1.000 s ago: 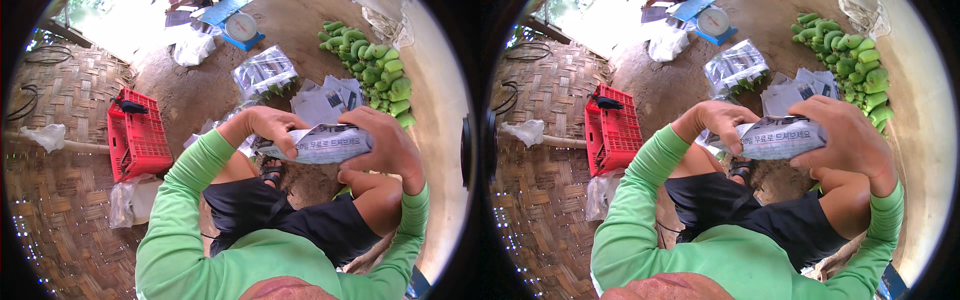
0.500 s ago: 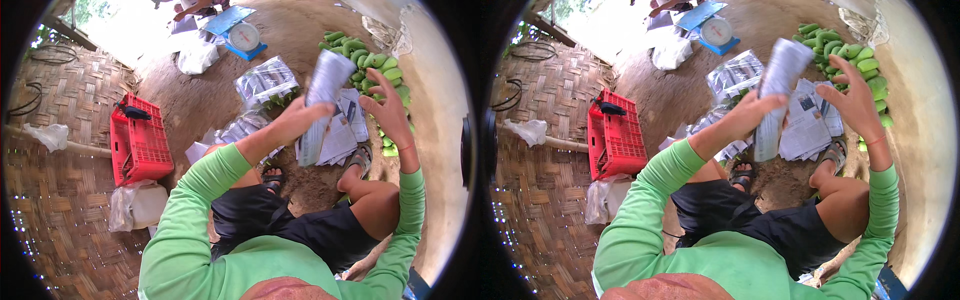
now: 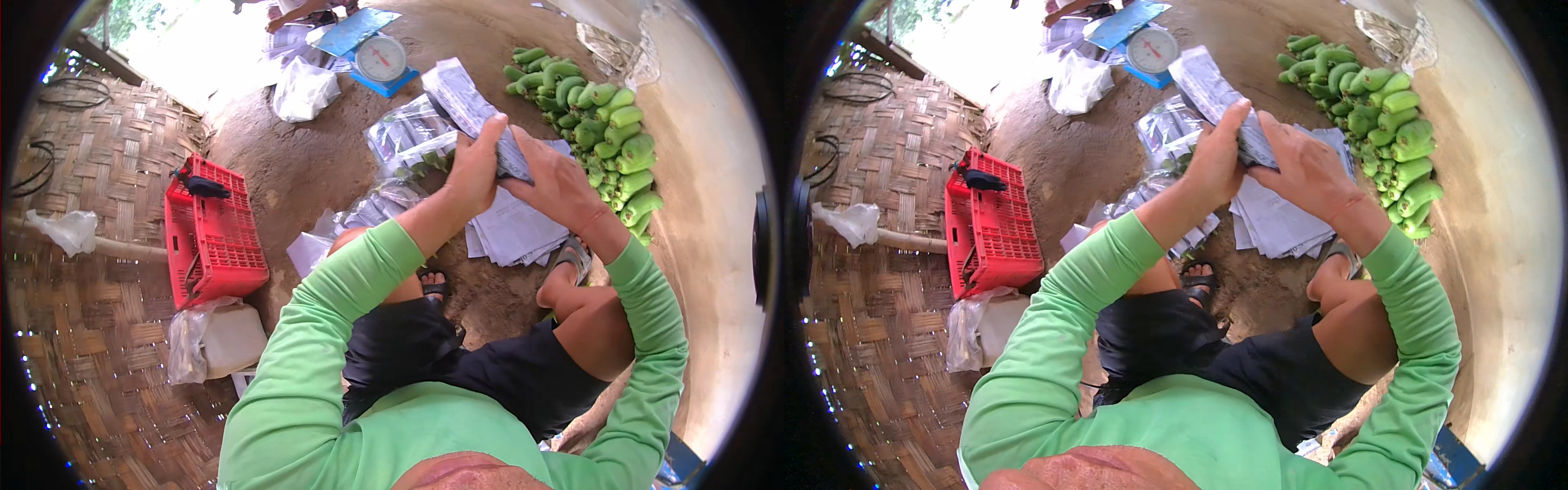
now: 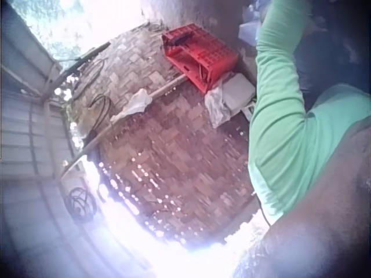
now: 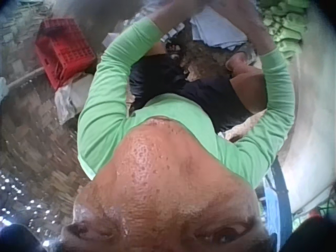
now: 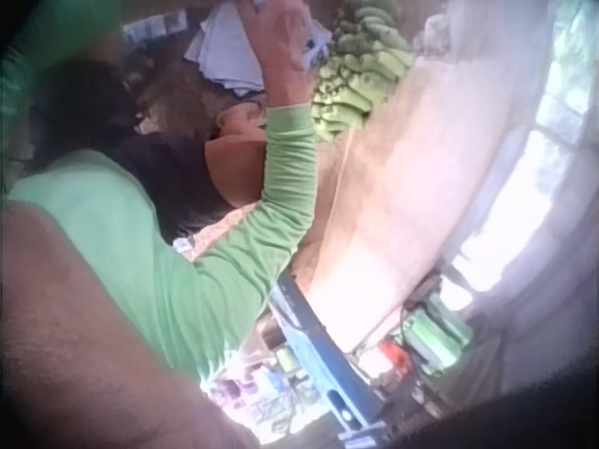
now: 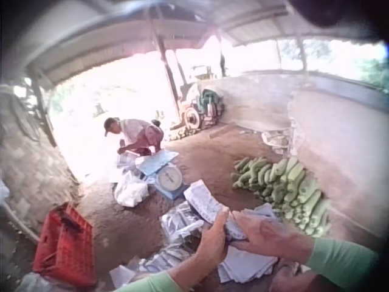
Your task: The person sits on the ground and repeatedly wraps individual green vegetables in newspaper, then places them into clear plastic bags. The person handles the vegetables and newspapers by hand, arranging the wrapped items into a pile.
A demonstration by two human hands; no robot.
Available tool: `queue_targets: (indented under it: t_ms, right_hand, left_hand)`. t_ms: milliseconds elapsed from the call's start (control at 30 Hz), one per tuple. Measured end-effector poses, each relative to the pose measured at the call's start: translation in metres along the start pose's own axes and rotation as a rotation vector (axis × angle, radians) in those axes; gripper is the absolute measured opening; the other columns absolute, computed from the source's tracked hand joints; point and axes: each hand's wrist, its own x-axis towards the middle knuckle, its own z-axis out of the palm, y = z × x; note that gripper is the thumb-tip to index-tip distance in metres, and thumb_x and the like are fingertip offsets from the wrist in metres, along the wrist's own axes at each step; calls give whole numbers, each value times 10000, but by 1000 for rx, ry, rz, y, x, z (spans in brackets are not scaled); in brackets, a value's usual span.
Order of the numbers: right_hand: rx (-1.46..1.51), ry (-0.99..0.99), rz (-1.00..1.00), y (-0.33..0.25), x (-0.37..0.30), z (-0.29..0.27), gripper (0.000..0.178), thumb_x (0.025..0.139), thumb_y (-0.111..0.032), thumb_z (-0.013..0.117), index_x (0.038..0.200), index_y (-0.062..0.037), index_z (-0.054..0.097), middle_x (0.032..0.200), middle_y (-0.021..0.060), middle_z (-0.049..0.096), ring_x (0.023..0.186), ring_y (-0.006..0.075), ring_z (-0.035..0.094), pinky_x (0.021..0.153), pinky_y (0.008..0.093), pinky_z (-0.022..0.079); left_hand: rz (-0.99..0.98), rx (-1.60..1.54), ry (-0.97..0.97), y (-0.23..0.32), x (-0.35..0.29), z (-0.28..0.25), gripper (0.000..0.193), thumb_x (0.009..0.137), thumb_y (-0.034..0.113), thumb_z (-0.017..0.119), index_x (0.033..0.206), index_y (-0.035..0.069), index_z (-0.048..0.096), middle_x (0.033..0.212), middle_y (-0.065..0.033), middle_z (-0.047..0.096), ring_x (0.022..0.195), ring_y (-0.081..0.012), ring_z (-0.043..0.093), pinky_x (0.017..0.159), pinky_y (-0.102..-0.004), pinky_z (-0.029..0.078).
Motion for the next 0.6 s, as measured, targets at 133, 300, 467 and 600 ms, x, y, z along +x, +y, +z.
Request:
queue_targets:
  t_ms: [133,300,467,600]
  right_hand:
    - [-113,-4,-12,-5,0,0,741,843,-223,755,1469,46,462,1187,255,689,1134,408,650,944,480,547]
    - [-273,-21,-81,4,-2,5,729,859,-228,755,1479,32,474,1184,214,694,1115,380,657,953,456,554]
    - [-242,-19,-57,6,0,16,708,889,-230,759,1489,19,478,1278,228,672,1141,386,652,971,455,548]
    - [98,-22,34,15,8,14,578,931,-205,743,1410,38,530,1173,192,700,1003,310,685,902,425,555]
  left_hand:
    - [-75,-69,65,-2,2,-3,307,1008,302,683,1161,44,614,970,-67,672,916,-228,685,896,-423,567]
    - [-51,-28,279,15,29,-11,316,975,305,710,1072,15,632,904,-96,665,781,-250,686,720,-471,588]
    - [66,60,373,14,40,-12,433,957,282,721,1160,-68,564,892,-130,664,731,-275,687,647,-465,584]
    - [88,519,109,57,23,-15,546,892,343,790,1214,-52,595,996,-157,673,802,-248,676,677,-425,570]
